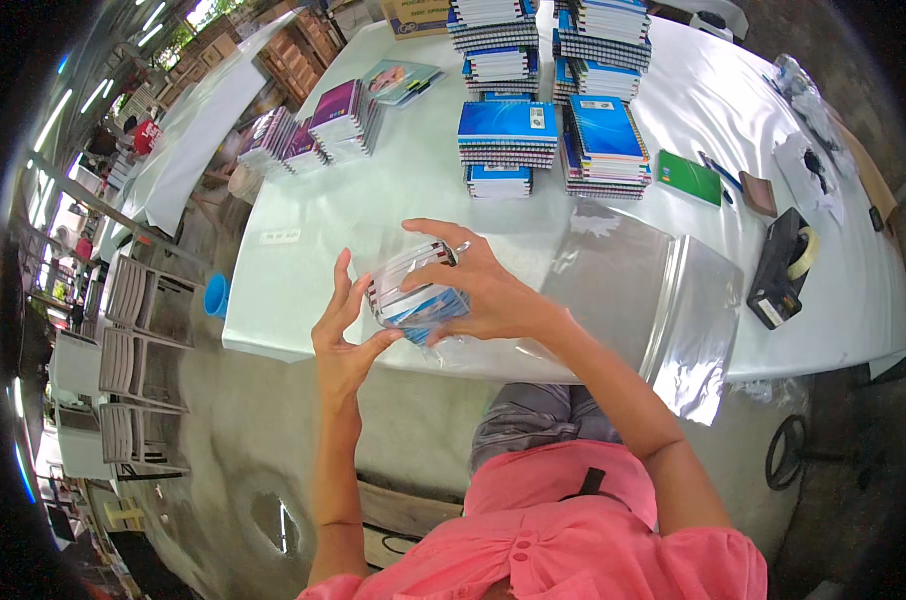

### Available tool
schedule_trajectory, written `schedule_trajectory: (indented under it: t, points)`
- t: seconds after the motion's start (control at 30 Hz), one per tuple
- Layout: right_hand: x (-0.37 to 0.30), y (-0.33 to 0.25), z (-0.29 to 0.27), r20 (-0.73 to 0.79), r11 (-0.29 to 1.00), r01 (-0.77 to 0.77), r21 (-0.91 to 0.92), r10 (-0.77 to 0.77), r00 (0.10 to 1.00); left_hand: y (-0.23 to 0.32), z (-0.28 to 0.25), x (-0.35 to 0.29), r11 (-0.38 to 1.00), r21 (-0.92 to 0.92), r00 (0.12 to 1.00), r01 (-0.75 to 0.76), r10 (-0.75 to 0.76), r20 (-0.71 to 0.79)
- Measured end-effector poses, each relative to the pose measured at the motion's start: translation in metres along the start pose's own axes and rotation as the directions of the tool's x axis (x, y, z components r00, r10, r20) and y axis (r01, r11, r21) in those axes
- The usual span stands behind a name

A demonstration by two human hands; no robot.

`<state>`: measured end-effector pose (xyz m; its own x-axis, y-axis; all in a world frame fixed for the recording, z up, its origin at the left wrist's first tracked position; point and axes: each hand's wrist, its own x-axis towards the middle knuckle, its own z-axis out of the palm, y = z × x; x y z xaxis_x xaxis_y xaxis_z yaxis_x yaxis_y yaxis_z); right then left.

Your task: The person gathers several small spiral notebooks from stacks on a table and places them into a clear plastic bag. They then pick up the bag, fold the open end over, and use a piece of tape from a dispenser to seal the package.

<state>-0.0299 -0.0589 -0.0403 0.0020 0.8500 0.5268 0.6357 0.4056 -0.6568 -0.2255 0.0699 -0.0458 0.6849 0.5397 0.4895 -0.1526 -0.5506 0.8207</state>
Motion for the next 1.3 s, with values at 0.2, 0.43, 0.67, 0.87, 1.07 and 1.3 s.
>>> schedule_trajectory:
  t: [0.2,0.43,0.67,0.87,1.07,1.3]
  points:
    - [-0.008,0.015,0.007,-0.113,0.982,-0.020,0.186,0.041,0.993,-0.002,0.006,-0.003,0.981,0.191,0.999,-0.033,0.033,0.003]
    - [-0.005,0.015,0.021,-0.224,0.963,-0.035,0.269,0.097,0.970,0.002,0.008,0.001,0.965,0.262,0.999,-0.029,0.038,-0.029]
    - [0.004,0.003,0.012,-0.232,0.951,-0.113,0.287,0.183,0.955,0.013,0.003,0.018,0.979,-0.059,0.980,0.197,-0.194,0.052]
    - [0.013,-0.003,0.003,-0.154,0.929,-0.216,0.302,0.271,0.950,0.008,-0.004,0.033,0.973,-0.082,0.970,0.215,-0.203,0.138]
    - [0.041,0.005,-0.018,-0.136,0.969,0.082,0.233,-0.052,0.989,0.003,-0.004,0.033,0.975,-0.055,0.963,0.217,-0.204,0.177]
    - [0.027,0.004,-0.045,-0.228,0.932,0.006,0.361,0.082,0.970,0.010,-0.003,0.033,0.971,-0.054,0.961,0.235,-0.223,0.165]
